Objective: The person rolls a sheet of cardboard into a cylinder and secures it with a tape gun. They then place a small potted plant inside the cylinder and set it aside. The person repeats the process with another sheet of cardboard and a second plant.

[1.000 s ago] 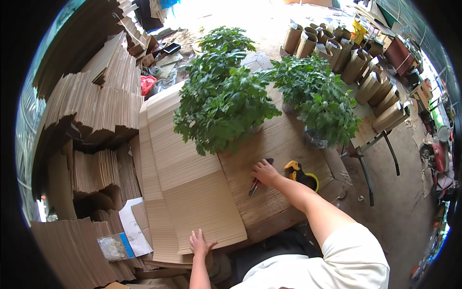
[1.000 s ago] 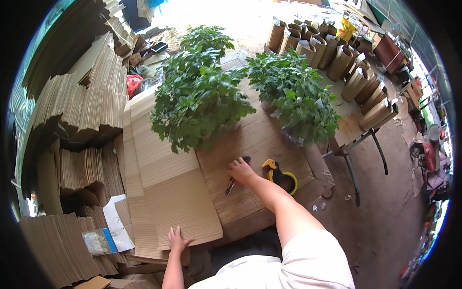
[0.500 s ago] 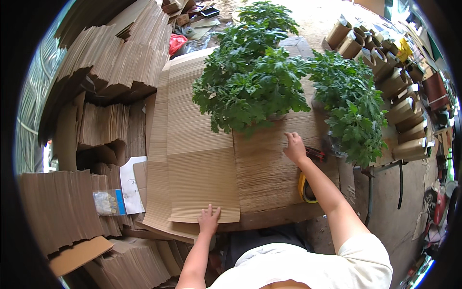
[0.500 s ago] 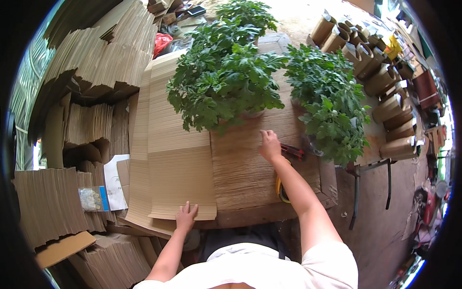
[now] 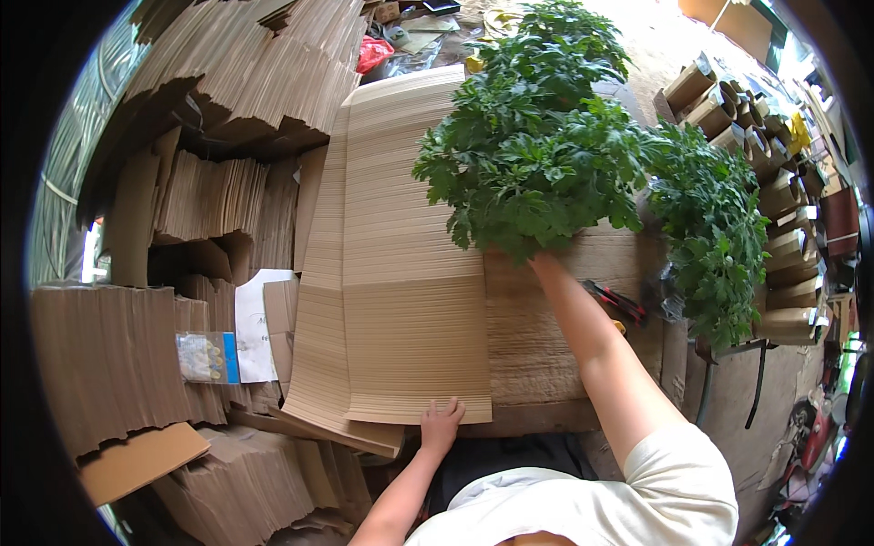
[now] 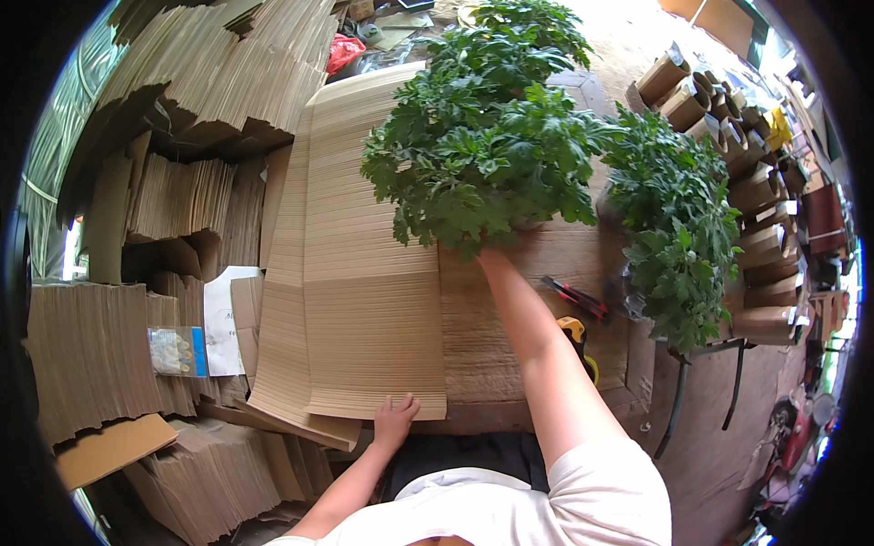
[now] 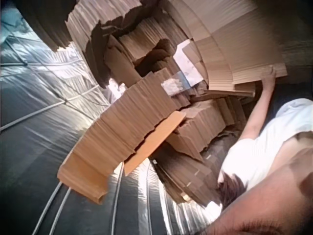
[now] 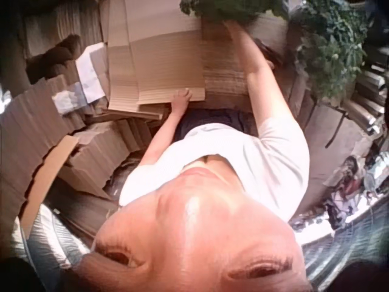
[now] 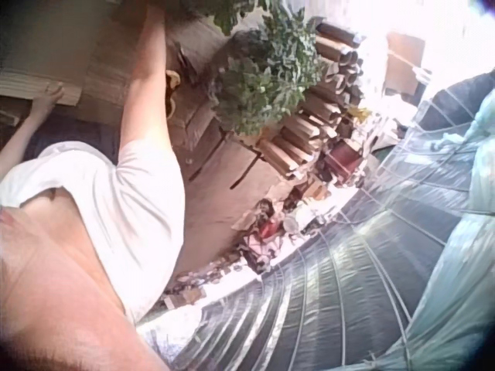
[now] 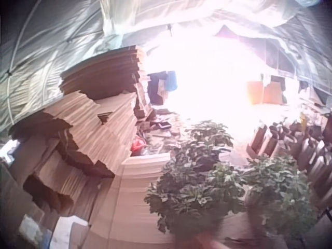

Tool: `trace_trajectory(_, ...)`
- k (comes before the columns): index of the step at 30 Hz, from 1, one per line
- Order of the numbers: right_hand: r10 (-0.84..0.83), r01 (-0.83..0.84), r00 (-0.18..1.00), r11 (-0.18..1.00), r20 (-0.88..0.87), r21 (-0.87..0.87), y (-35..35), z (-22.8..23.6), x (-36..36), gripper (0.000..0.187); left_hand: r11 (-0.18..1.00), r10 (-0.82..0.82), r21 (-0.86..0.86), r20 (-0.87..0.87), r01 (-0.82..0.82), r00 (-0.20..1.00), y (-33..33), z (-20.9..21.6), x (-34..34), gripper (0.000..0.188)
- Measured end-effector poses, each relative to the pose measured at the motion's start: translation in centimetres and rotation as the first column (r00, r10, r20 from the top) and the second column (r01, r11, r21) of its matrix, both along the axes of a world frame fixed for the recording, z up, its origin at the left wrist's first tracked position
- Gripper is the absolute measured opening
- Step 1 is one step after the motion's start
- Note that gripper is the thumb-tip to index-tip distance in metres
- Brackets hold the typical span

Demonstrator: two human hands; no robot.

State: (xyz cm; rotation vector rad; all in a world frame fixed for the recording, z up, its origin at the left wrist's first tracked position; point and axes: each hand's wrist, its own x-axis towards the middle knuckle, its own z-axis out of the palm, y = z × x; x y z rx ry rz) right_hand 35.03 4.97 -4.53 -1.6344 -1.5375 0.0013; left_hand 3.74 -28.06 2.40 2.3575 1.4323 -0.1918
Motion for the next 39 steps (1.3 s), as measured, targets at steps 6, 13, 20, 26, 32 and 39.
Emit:
trace_trajectory(6,-0.033,0.034,0.999,0.99,0.008,-0.138,1.2,0.9,-1.4,0.058,0.995,0.017,0.098,0.073,-0.024,0.997,-0.5,-0.8,-0.1,0.04)
trace_trajectory(13,-0.031,0.033,0.999,0.973,0.012,-0.227,1.9,1.6,-1.9,0.062,0.997,0.039,0.062,0.088,-0.044,0.995,-0.4,-0.8,-0.3,0.038)
trace_trajectory(20,-0.025,0.026,1.0,0.952,0.007,-0.304,2.6,2.2,-1.3,0.065,0.997,0.036,0.06,0.134,-0.044,0.99,-0.3,-1.2,-0.3,0.028)
trace_trajectory(26,0.001,-0.008,1.0,0.919,-0.018,-0.395,2.4,2.8,-0.7,0.069,0.991,0.082,0.097,0.148,-0.097,0.986,-0.8,-1.3,-0.1,0.03)
trace_trajectory(32,0.064,-0.147,0.983,0.829,-0.17,-0.539,0.3,6.4,0.2,0.072,0.986,-0.04,0.167,0.221,0.003,0.974,-0.8,-1.0,-0.1,0.031)
trace_trajectory(39,0.296,-0.45,0.885,0.343,-0.36,-0.824,-7.2,17.6,-2.9,0.076,0.993,-0.1,-0.008,0.461,0.116,0.882,-1.0,0.3,7.3,0.029)
